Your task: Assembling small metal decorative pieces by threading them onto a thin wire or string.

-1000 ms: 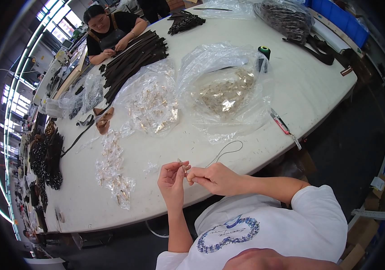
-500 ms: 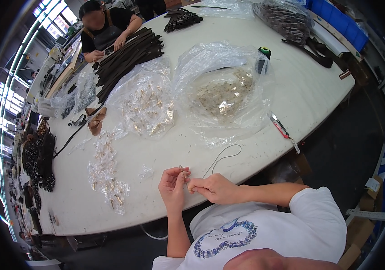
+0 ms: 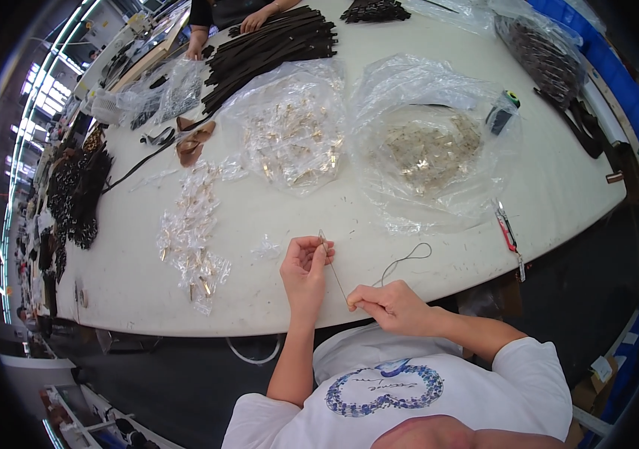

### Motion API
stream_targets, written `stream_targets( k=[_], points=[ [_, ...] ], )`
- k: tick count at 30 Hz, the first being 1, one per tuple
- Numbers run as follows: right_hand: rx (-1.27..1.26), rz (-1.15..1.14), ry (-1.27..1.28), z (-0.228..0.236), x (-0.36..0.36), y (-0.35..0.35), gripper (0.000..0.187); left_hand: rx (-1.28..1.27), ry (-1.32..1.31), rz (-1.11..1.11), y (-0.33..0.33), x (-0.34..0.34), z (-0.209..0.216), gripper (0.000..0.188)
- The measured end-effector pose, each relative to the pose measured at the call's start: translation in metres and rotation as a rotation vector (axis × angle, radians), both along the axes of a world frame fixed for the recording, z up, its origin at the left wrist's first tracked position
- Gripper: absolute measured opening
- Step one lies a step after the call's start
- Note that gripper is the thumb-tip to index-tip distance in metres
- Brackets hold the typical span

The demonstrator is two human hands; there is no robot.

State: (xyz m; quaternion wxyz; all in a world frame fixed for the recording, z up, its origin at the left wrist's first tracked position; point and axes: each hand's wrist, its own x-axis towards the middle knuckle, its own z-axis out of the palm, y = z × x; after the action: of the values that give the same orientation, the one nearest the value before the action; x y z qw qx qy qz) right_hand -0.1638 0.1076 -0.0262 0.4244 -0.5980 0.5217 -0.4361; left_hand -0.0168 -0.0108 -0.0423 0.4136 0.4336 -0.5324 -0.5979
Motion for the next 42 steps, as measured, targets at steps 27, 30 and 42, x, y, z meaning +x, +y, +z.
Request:
stream_targets(
  k=[27,30,42],
  points=[
    [0.017,-0.320,-0.264,-0.012,0.004,-0.014,0.025,0.212,0.098,-0.106,0.013,-0.008,0.011,0.012],
    [-0.111,-0.344,-0.167,-0.009,-0.007,-0.023,0.017,0.240,0.176,-0.142,0.011,-0.005,0.012,0.017],
    [0.220,-0.364,-0.410,-0.007,-0.016,-0.024,0.014,0.235,0.175,-0.226,0.018,-0.007,0.007,0.023]
  ],
)
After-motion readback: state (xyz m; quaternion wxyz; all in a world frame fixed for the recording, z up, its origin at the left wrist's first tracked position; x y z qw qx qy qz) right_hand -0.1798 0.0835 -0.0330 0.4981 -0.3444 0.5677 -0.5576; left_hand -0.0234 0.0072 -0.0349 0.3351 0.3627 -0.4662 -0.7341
